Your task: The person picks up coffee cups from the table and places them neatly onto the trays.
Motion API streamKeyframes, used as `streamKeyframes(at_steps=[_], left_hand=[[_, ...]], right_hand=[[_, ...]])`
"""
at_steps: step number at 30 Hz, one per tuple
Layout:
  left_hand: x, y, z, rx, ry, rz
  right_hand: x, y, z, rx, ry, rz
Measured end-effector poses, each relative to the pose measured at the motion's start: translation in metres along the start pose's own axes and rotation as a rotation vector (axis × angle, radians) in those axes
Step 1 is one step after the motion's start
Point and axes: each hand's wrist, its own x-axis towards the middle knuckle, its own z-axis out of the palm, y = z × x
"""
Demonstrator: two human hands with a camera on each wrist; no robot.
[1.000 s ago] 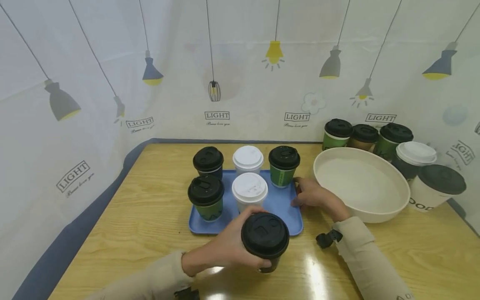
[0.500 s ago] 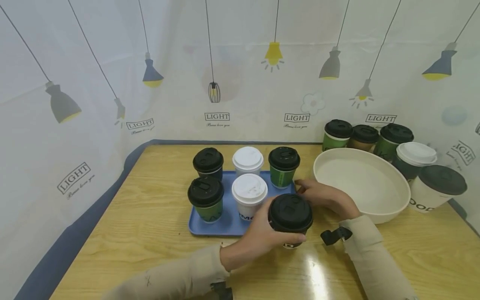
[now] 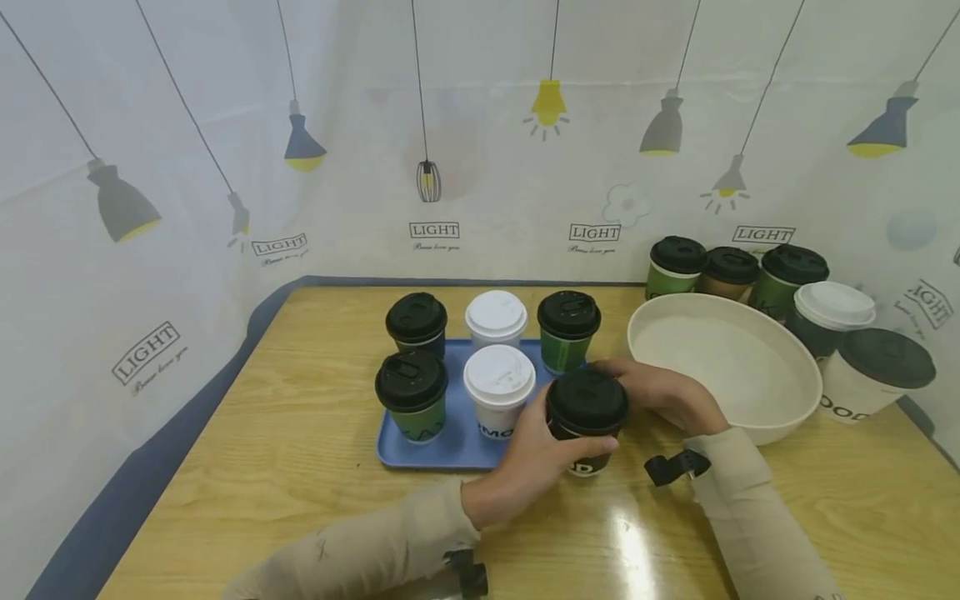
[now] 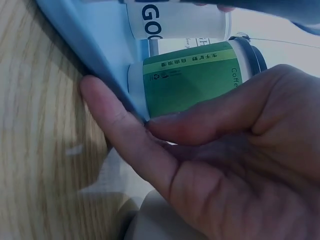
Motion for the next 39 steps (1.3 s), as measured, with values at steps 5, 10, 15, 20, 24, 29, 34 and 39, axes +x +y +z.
streamKeyframes(at_steps=[5,10,15,20,24,29,34,39], left_hand=[[0.007,-0.003,0.003,-0.036,0.023,-0.015],[0.011,-0.007,0.004,-0.062,0.056,-0.029],[0.015,-0.009,0.006,-0.055,0.075,-0.027],[0.021,-0.01,0.008,-0.056,0.086,-0.009],[0.025,-0.012,0.009,-0.074,0.08,-0.015],[0.026,-0.016,0.008,-0.062,0.085,-0.028],[0.017,-0.019,0.005,-0.04,0.047,-0.055],[0.001,-0.013,0.002,0.02,0.062,-0.214]], right_hand=[[-0.001,0.0,-0.002,-0.015,-0.009,-0.017],[0.0,0.001,-0.002,0.03,-0.021,0.028],[0.001,0.003,-0.002,0.078,-0.035,0.031],[0.001,0.003,-0.002,0.128,-0.034,0.042],[0.002,0.004,0.0,0.164,-0.035,0.092],[0.005,0.004,0.001,0.162,-0.032,0.105],[0.005,0.004,0.001,0.15,-0.019,0.122],[0.004,0.003,0.002,0.167,-0.009,0.139]])
